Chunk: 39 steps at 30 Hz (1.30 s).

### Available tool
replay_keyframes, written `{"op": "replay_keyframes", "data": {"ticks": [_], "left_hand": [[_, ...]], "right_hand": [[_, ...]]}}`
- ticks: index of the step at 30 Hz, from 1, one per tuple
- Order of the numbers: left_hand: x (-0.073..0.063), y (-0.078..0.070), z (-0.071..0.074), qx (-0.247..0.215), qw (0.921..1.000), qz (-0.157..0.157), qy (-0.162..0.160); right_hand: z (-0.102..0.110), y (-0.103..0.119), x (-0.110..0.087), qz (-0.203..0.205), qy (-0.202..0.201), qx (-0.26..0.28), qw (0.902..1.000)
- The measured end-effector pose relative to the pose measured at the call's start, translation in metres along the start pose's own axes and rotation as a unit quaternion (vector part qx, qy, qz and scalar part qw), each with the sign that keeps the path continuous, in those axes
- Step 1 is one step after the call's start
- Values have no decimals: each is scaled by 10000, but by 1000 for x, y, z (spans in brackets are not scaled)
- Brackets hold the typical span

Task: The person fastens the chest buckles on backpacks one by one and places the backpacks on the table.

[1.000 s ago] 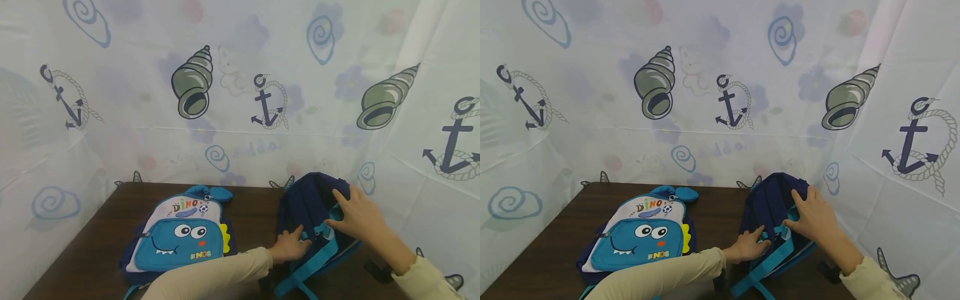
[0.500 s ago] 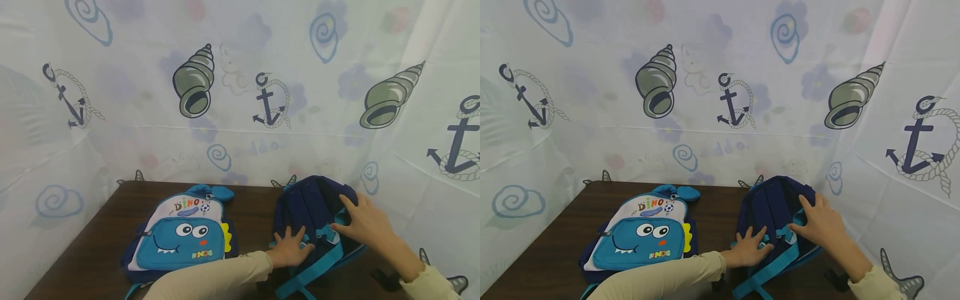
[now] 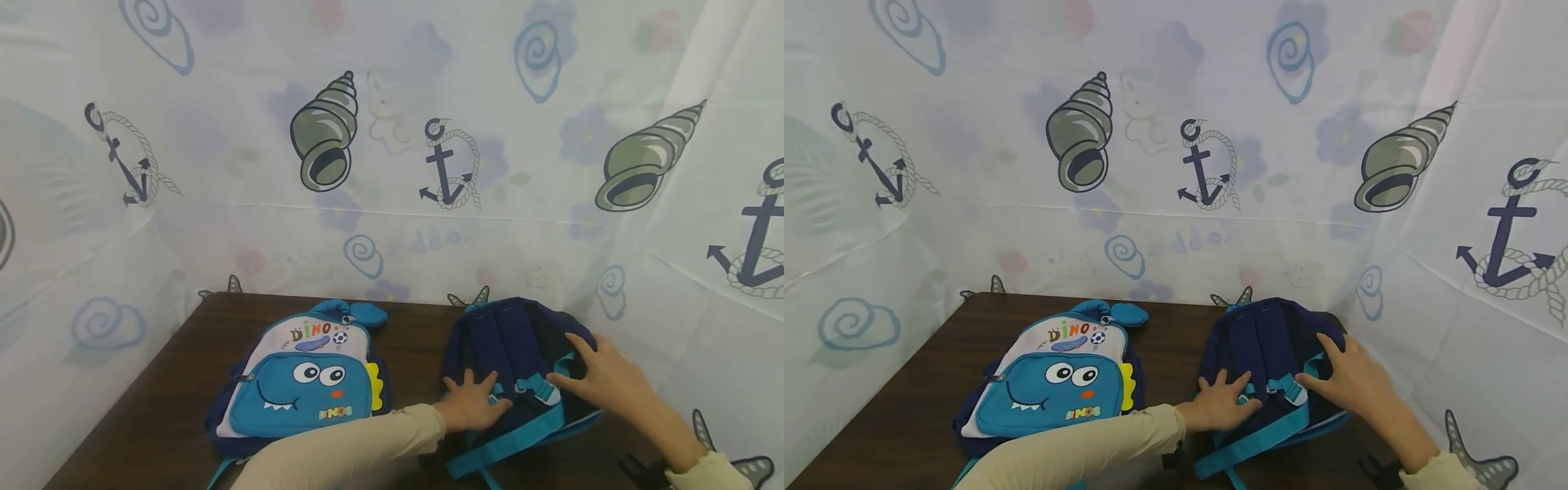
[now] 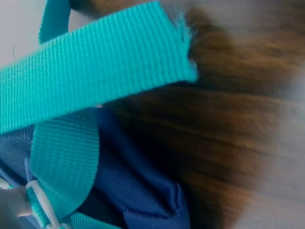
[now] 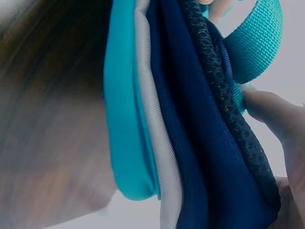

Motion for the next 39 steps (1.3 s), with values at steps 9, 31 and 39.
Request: {"op": "replay_keyframes", "data": {"ticks": [9,31,39], "left_hand": [[6,14,0,669,9977,-37,77],[-11,22,22,1856,9817,306,306],[-8,24,21,2177,9751,313,273]], "right_hand": [[-29,-16,1,-100,211,614,9978],[-107,-30,-10,-967,954,1823,9738],[-123,-35,-11,-1125,915,2076,9674]]}}
Point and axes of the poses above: each hand's wrist, its own x-axis towards the middle knuckle, its own z-axis out of the back of the hand, y = z × x, the point moved 1 cm from there along x, towards the middle knuckle, and after that the axes turned 8 degrees about x, right-handed, at the moved point
